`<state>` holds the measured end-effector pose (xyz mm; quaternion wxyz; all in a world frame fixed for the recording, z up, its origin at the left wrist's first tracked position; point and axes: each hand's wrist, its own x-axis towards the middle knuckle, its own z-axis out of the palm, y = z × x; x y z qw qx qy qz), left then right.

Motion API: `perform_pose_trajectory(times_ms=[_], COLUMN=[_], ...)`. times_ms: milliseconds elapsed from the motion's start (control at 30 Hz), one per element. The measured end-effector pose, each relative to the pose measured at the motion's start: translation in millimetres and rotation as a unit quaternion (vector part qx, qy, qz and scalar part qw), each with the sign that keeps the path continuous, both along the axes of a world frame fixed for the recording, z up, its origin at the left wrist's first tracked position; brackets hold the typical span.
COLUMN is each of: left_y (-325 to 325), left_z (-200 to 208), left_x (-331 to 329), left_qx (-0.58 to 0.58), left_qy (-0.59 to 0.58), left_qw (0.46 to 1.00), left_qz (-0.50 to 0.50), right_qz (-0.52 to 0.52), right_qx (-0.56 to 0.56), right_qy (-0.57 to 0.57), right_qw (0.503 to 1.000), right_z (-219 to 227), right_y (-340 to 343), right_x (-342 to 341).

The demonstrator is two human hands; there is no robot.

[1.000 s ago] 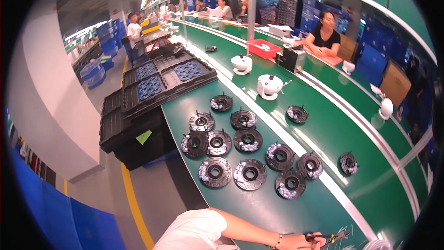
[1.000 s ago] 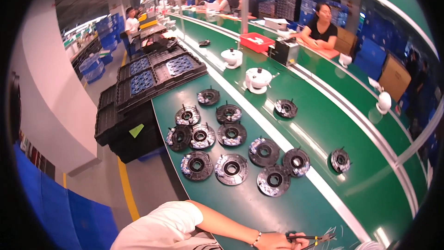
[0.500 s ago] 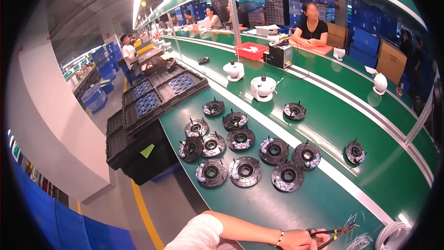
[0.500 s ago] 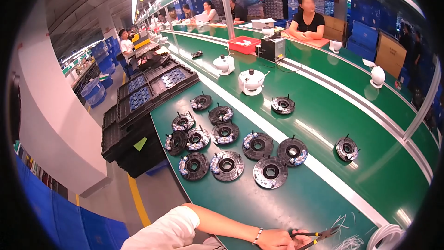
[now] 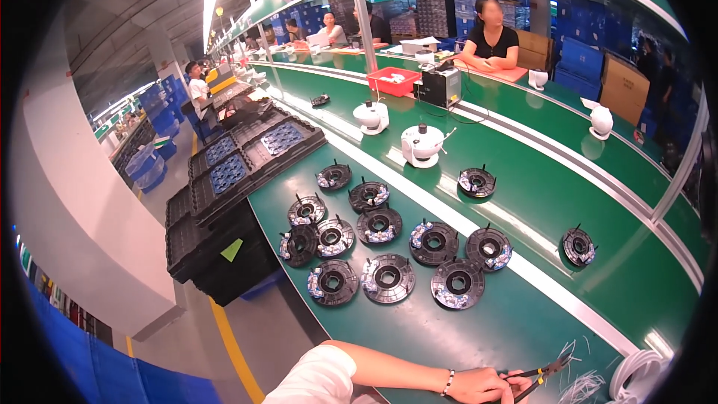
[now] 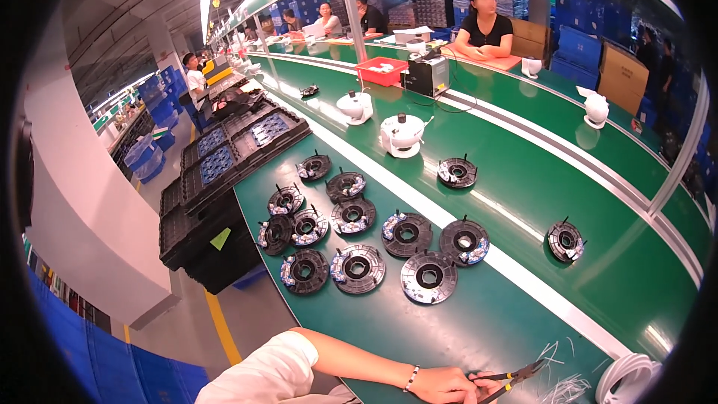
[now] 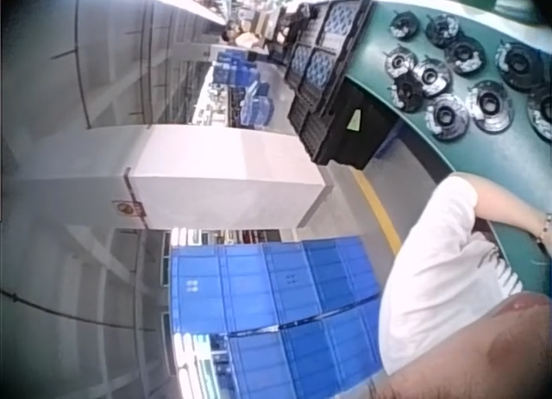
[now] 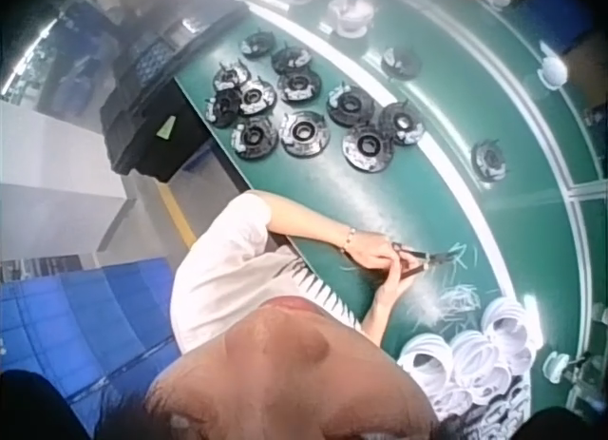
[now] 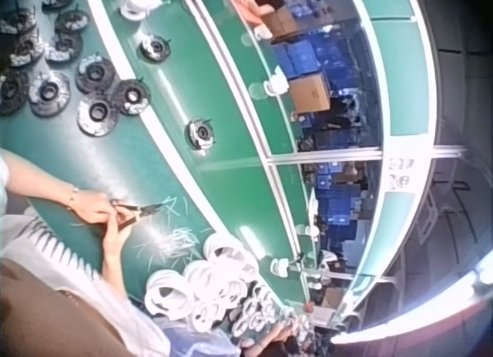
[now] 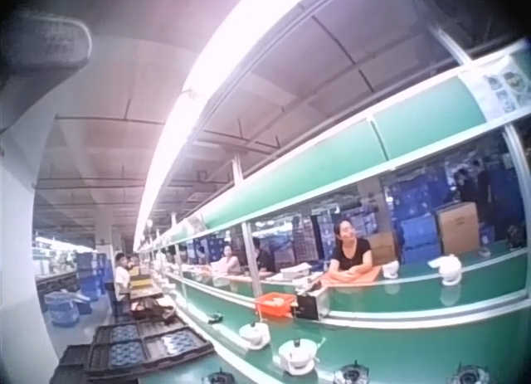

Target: Assembling lighting fixtures by fitting circuit board components into plastic housings on a factory conveyor line.

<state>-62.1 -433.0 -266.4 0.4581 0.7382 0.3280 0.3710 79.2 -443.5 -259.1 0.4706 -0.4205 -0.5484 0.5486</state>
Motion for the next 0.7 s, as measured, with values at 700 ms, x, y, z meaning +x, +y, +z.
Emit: perform_pose_trajectory(times_ms=[700], left_y=[3], left_z=[-10], left_x=[4], left_qx=[0.018], left_qy=[-0.051], left_qw=[0.999], left_qz=[-0.003], right_qz=[0.007], right_qx=[-0.039], right_qy=[0.002], right_qw=[0.999], right_z=[4], right_y=[-5], right_x=[6])
